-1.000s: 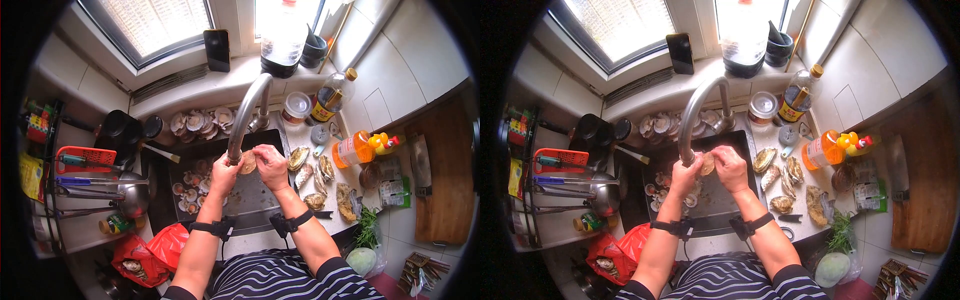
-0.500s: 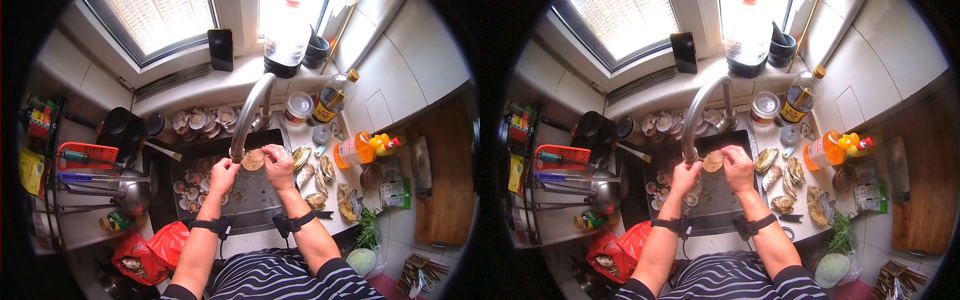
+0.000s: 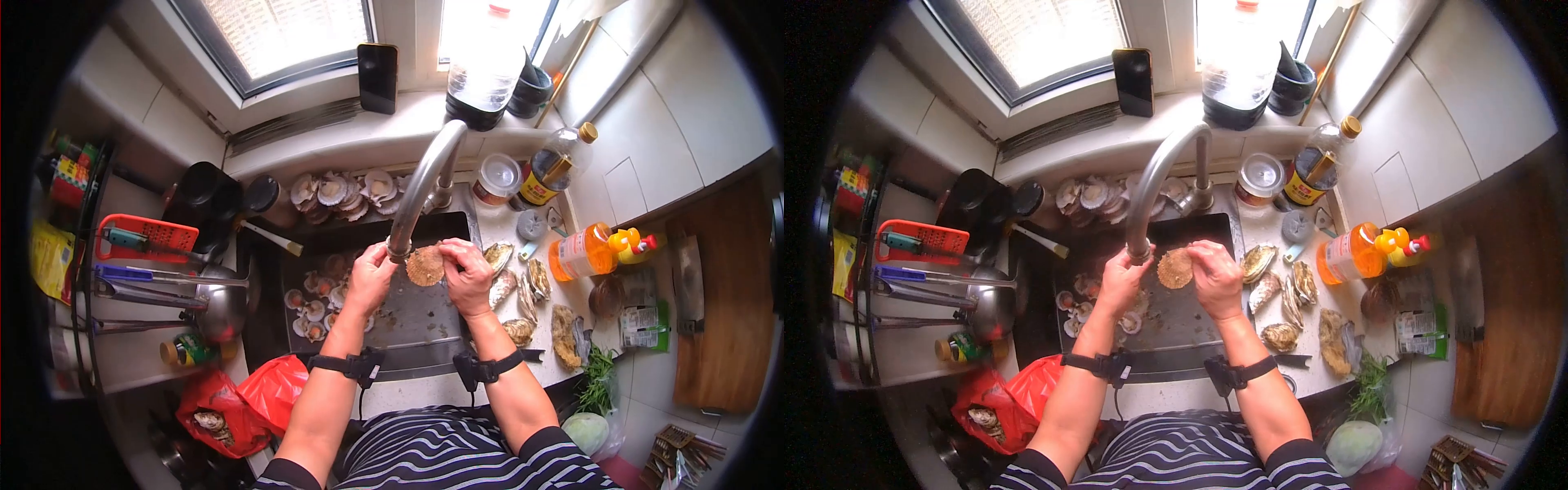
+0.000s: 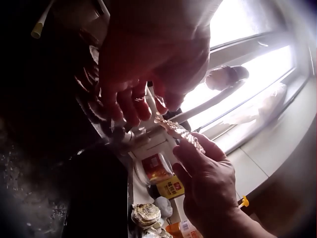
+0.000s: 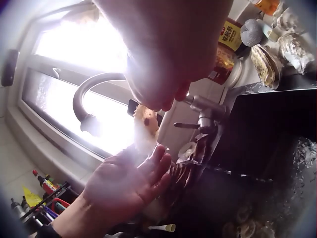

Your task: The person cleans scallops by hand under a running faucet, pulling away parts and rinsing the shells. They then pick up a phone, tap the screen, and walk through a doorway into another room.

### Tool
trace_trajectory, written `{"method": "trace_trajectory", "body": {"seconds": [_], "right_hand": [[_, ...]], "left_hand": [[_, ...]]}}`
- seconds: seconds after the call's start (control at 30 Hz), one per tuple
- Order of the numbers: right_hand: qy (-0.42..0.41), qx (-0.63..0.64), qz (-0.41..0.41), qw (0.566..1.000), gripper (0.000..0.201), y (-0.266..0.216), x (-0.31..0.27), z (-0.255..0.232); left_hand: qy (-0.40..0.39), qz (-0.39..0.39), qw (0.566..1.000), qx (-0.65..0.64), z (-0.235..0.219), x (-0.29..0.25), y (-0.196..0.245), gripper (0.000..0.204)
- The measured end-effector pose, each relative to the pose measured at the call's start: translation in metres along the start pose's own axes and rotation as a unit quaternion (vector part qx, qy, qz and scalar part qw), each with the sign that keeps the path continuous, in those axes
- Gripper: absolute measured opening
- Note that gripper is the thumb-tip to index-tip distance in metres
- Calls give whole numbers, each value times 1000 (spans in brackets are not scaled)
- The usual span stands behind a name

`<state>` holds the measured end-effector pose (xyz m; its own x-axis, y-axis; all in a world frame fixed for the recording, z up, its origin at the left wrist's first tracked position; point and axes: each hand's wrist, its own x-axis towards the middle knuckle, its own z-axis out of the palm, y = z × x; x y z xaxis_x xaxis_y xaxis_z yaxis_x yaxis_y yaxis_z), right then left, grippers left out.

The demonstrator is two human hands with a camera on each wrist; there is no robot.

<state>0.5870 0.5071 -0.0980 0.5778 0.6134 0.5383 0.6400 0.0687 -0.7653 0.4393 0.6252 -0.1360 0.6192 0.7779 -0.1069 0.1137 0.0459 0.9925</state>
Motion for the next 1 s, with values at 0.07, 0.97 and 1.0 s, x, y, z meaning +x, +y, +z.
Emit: {"method": "trace_trajectory", "body": {"seconds": [0.07, 0.97, 1.0], "right_hand": [[-6, -1, -9, 1000, 14, -1, 0, 1], [-13, -17, -24, 999, 15, 1, 4, 7], [-17, -18, -28, 999, 15, 2, 6, 8]], "left_hand": [[-59, -52, 993, -89, 6, -3, 24, 28], [75, 26, 992, 96, 8, -3, 3, 23], [81, 21, 994, 65, 12, -5, 10, 27]]}}
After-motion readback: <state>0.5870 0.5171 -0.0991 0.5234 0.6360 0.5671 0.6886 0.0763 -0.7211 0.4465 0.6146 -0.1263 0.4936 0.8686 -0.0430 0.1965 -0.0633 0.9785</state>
